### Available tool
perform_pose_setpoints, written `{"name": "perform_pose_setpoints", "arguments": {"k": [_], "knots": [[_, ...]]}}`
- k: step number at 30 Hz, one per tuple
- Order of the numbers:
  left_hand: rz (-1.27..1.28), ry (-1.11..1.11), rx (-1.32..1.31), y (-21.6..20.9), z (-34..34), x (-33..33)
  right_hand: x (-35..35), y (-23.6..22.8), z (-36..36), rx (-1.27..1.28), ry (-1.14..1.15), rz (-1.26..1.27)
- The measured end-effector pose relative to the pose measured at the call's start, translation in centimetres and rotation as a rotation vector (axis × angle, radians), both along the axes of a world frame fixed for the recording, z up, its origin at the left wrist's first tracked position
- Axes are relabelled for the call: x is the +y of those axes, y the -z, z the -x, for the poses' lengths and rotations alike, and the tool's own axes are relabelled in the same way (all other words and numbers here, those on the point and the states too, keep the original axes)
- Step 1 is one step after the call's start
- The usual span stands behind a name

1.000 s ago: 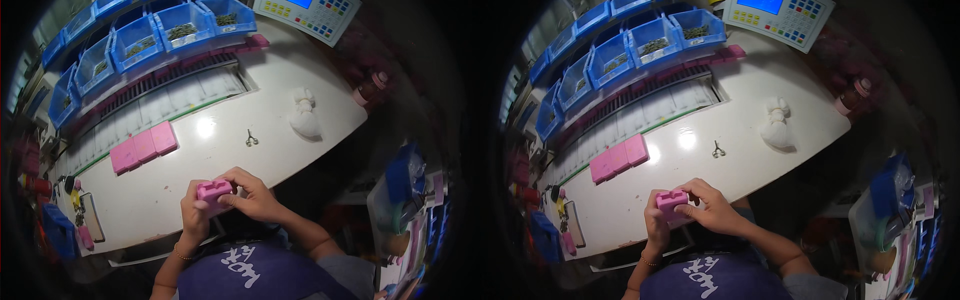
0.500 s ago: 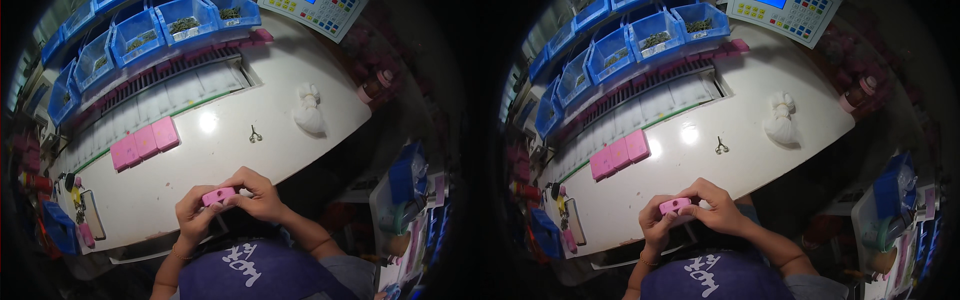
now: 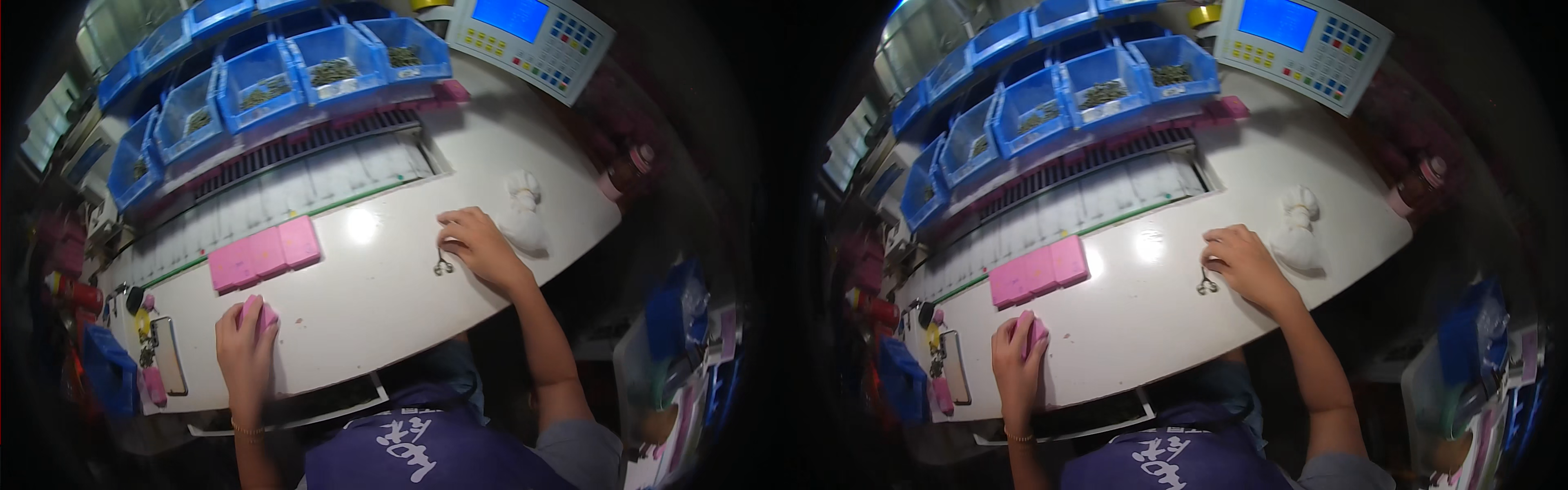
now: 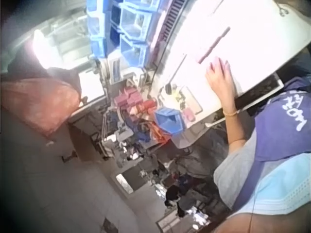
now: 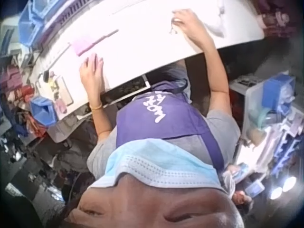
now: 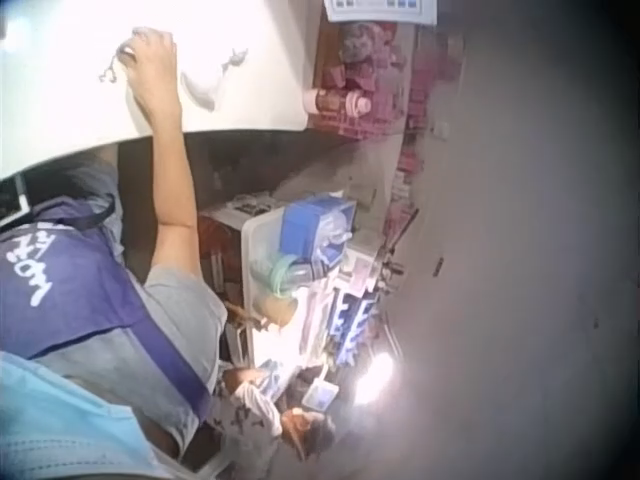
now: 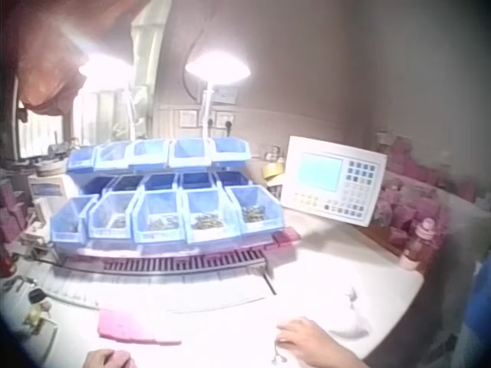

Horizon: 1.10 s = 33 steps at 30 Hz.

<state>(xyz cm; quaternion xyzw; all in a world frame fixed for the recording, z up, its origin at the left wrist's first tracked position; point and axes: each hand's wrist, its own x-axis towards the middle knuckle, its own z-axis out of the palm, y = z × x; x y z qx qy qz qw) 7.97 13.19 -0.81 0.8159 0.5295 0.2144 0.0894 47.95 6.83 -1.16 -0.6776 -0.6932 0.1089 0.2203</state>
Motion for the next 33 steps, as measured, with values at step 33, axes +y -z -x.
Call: {"name": "perform_pose_setpoints", "arguments": {"k": [33], "knots": [[-0.368,-0.269,-0.019,2.0,1.2,13.9,-2.8,2.4,0.9,0.203,-0.128,-0.127]]}}
